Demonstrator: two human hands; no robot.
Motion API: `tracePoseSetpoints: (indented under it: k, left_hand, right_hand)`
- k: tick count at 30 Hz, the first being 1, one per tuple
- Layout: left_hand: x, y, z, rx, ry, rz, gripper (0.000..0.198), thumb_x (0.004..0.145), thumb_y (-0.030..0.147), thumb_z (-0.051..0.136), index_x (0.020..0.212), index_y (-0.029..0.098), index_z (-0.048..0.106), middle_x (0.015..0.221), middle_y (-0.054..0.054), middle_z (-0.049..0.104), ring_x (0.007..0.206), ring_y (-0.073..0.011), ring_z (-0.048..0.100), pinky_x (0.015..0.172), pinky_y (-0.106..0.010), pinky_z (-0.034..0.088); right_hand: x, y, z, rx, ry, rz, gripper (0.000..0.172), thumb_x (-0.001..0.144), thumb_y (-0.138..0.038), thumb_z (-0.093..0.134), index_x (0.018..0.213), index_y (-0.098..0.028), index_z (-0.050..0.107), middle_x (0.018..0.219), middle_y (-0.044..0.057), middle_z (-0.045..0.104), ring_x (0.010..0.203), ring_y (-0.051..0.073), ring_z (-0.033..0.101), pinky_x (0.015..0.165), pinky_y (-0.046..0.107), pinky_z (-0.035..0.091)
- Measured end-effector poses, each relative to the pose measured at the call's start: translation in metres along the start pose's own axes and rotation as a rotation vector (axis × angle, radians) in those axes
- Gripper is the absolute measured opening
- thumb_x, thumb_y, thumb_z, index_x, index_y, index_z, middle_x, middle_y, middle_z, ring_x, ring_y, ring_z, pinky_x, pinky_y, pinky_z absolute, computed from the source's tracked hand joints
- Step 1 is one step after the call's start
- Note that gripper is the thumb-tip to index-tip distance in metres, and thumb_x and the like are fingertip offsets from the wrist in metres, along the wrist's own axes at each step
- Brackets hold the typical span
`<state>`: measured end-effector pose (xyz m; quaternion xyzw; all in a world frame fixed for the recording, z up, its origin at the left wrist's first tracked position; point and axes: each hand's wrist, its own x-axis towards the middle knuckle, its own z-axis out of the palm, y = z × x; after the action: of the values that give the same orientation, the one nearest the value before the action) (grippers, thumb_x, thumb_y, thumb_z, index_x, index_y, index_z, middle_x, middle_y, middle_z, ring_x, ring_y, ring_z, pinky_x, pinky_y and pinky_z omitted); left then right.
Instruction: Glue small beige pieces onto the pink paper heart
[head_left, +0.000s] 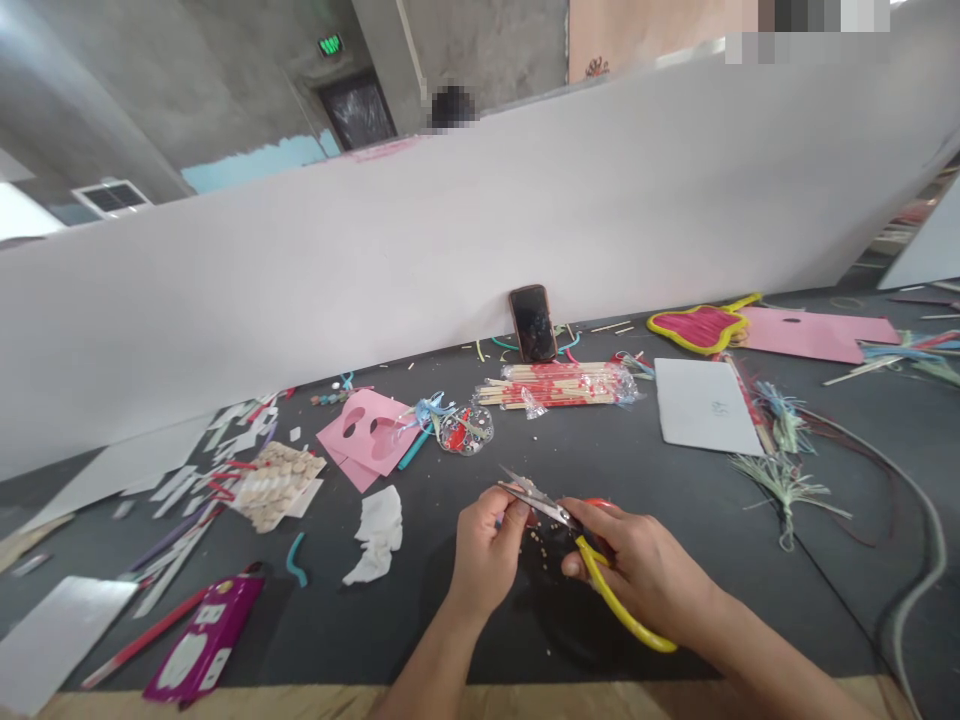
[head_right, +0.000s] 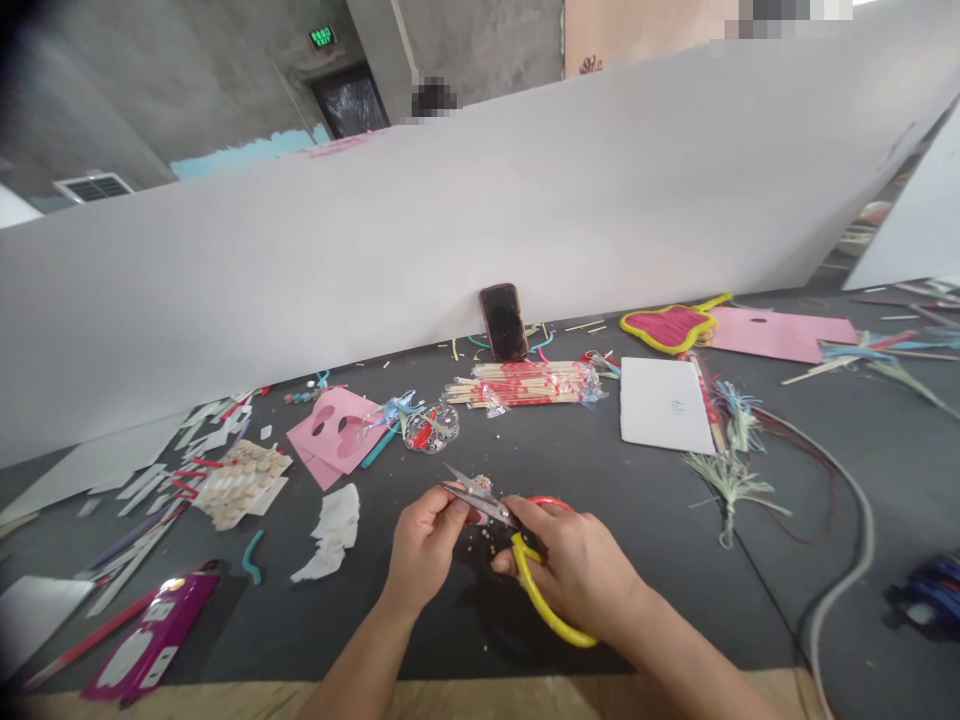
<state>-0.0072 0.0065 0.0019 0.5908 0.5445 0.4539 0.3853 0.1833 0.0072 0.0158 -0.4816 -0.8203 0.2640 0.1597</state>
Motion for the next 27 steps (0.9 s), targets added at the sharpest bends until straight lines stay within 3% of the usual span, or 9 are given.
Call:
tracePoseSetpoints:
  k: [5, 9, 14, 20, 27]
  left_hand:
    - [-0.0015, -0.0025, 0.0014, -0.029, 0.02, -0.004, 0.03, 0.089, 0.036, 0.05, 0.076, 0.015, 0.066, 0.072, -0.005, 0.067, 0.067, -0.0173, 0.063, 0.065, -0.026, 0.049]
    - [-0.0021, -0.0008, 0.0012, -0.054, 0.015, -0.012, 0.031, 0.088, 0.038, 0.05, 0.075, 0.014, 0.065, 0.071, -0.005, 0.066, 0.066, -0.0169, 0.062, 0.065, -0.025, 0.048]
    - [-0.0007, 0.0008, 0.001, -0.04, 0.015, -0.019, 0.03, 0.088, 0.038, 0.051, 0.075, 0.015, 0.065, 0.069, -0.004, 0.065, 0.065, -0.0164, 0.06, 0.063, -0.024, 0.047]
    - [-0.0013, -0.0011, 0.0005, -0.071, -0.001, -0.023, 0.031, 0.088, 0.038, 0.05, 0.072, 0.015, 0.063, 0.064, -0.003, 0.061, 0.06, -0.0145, 0.055, 0.059, -0.023, 0.043]
    - [-0.0008, 0.0032, 0.0002, -0.075, -0.003, -0.009, 0.03, 0.088, 0.035, 0.05, 0.07, 0.015, 0.061, 0.063, -0.002, 0.058, 0.061, -0.0141, 0.054, 0.06, -0.024, 0.042]
  right_hand:
    - [-0.0006, -0.0009, -0.0042, -0.098, 0.011, -0.036, 0.057, 0.082, -0.053, 0.055, 0.129, -0.021, 0.051, 0.108, 0.012, 0.067, 0.088, 0.027, 0.067, 0.07, 0.034, 0.051]
    - [-0.0001, -0.0006, -0.0055, -0.093, 0.003, -0.055, 0.074, 0.072, -0.069, 0.059, 0.127, -0.02, 0.052, 0.11, 0.014, 0.064, 0.088, 0.028, 0.066, 0.071, 0.036, 0.051]
    - [-0.0007, 0.0007, -0.0031, -0.003, -0.011, -0.086, 0.067, 0.078, -0.064, 0.056, 0.129, -0.022, 0.049, 0.11, 0.013, 0.065, 0.09, 0.027, 0.066, 0.073, 0.033, 0.051]
    - [-0.001, -0.0004, -0.0052, -0.075, -0.02, -0.065, 0.08, 0.07, -0.072, 0.058, 0.129, -0.018, 0.05, 0.113, 0.016, 0.062, 0.097, 0.032, 0.063, 0.078, 0.04, 0.05]
    - [-0.0016, 0.0011, -0.0057, -0.001, -0.043, -0.096, 0.075, 0.073, -0.068, 0.058, 0.128, -0.017, 0.049, 0.113, 0.015, 0.063, 0.099, 0.03, 0.062, 0.083, 0.039, 0.049]
